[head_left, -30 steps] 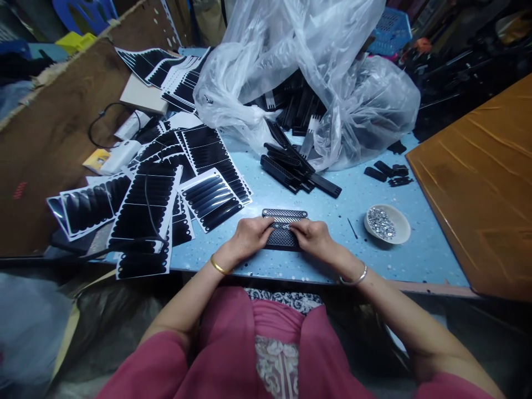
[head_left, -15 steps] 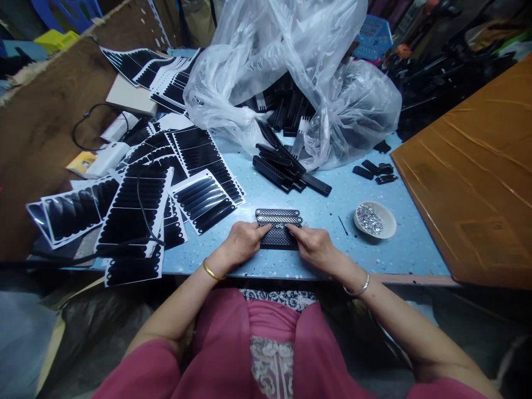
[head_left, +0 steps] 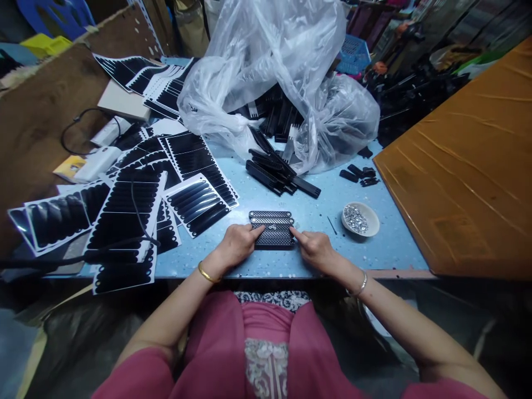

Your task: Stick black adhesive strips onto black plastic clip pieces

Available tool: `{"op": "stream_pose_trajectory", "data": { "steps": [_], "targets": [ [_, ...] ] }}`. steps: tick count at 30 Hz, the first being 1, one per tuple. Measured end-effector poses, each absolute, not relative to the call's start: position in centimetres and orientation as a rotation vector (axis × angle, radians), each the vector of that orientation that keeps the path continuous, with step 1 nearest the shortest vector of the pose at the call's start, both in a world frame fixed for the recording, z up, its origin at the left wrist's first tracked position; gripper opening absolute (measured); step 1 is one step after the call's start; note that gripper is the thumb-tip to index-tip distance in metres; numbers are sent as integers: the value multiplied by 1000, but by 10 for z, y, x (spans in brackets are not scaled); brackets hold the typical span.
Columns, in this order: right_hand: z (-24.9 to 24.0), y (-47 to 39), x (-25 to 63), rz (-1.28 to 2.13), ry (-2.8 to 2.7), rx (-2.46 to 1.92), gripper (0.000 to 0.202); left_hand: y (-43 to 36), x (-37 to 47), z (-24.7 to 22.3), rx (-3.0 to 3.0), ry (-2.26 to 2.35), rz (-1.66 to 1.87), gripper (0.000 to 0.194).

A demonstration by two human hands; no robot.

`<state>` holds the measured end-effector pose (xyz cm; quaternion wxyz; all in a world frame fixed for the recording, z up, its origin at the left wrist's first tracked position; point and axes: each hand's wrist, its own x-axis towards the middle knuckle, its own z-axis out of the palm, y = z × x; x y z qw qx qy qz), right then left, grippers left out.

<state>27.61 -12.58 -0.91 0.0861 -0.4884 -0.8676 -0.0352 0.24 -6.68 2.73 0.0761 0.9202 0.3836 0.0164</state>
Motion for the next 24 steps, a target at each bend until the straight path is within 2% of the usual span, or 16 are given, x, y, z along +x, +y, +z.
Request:
{"op": "stream_pose_trajectory", "data": {
  "steps": [6,15,19,24],
  "targets": [
    [-4,-121,276,67,-2550,-1546,48,-67,2,25,2747,1168,23,48],
    [15,-119,269,259,-2637,-1736,57,-71,3,27,2714,1207,3,46],
    [13,-108,263,428,-2445,-1806,47,-74,3,33,2693,1235,14,45],
    [15,-106,261,381,-2447,-1815,47,-77,4,38,2689,1252,-7,45]
  ]
}}
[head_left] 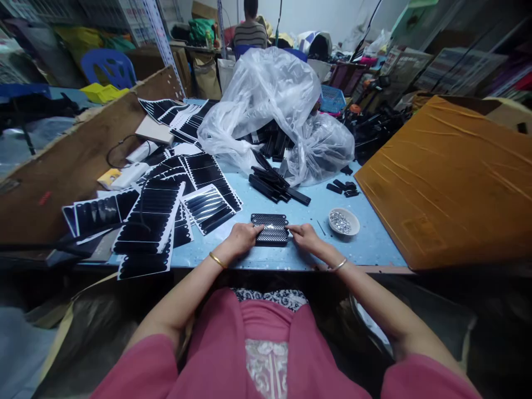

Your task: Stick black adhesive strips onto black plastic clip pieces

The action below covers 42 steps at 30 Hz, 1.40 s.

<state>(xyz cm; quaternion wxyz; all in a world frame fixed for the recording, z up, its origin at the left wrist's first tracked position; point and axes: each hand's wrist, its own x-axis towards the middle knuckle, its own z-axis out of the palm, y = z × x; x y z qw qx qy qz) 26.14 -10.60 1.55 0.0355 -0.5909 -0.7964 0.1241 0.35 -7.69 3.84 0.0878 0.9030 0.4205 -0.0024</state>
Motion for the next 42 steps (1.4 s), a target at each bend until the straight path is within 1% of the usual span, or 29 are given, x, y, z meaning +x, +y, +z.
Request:
{"op": "stream_pose_trajectory", "data": {
  "steps": [6,12,17,22,27,33,38,42],
  "targets": [
    [15,-126,257,284,-2563,-1787,59,-77,3,37,2685,1242,-16,48],
    [21,-117,260,238,-2539,-1760,48,-76,3,39,2717,1235,-37,48],
    [18,-114,267,149,-2342,-1770,43,-77,2,41,2714,1234,-15,48],
    [1,-125,263,69,-2452,-1730,49,-76,-9,44,2764,1215,-9,49],
    [-14,-129,261,-17,-2498,-1729,53,-75,-25,51,2724,1248,-87,56],
    [-19,-127,262,-12,-2488,-1701,52,-73,-31,49,2692,1265,-108,57],
    [-17,-127,264,20,-2484,-1695,52,-68,-31,43,2676,1176,-96,57],
    [-8,-120,261,122,-2390,-1663,42,-65,-30,46,2597,1185,-49,49]
  ]
}}
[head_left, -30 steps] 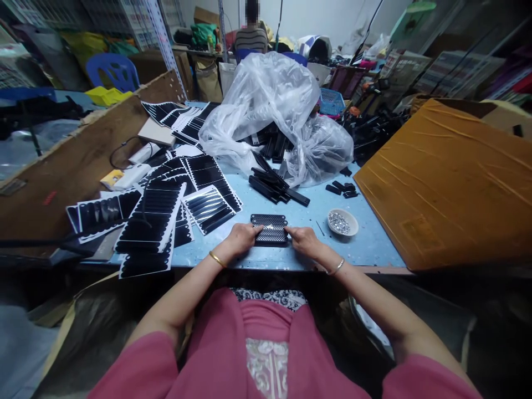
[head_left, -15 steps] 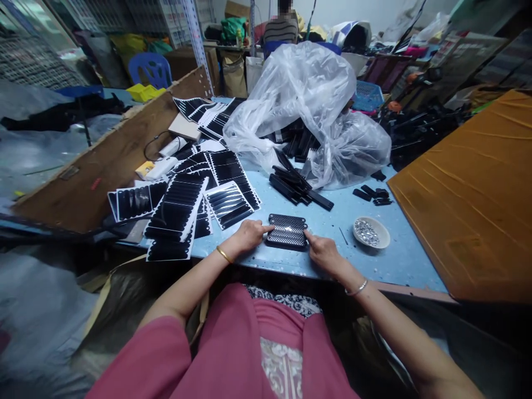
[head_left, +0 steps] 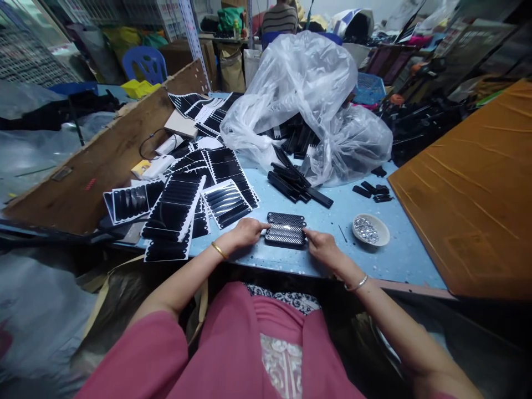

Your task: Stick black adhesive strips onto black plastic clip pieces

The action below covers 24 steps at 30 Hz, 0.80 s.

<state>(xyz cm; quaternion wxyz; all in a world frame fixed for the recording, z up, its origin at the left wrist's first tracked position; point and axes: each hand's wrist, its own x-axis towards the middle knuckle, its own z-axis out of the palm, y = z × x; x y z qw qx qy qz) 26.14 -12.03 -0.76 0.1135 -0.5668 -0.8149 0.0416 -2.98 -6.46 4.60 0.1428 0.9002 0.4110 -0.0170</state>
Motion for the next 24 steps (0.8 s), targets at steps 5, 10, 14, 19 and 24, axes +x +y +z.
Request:
{"op": "stream_pose_trajectory", "data": {
  "steps": [5,10,14,19,24],
  "targets": [
    [13,-103,234,134,-2271,-1680,31,-71,-4,54,2566,1324,175,34],
    [16,-105,202,-55,-2248,-1461,23,-86,24,55,2556,1365,162,28],
    [-17,-93,200,-119,-2181,-1450,29,-79,28,45,2521,1412,150,30],
    [-26,-93,201,-134,-2139,-1488,32,-84,29,48,2478,1440,146,28],
    [-21,-92,199,-145,-2160,-1499,33,-83,34,46,2473,1441,133,28]
  ]
}}
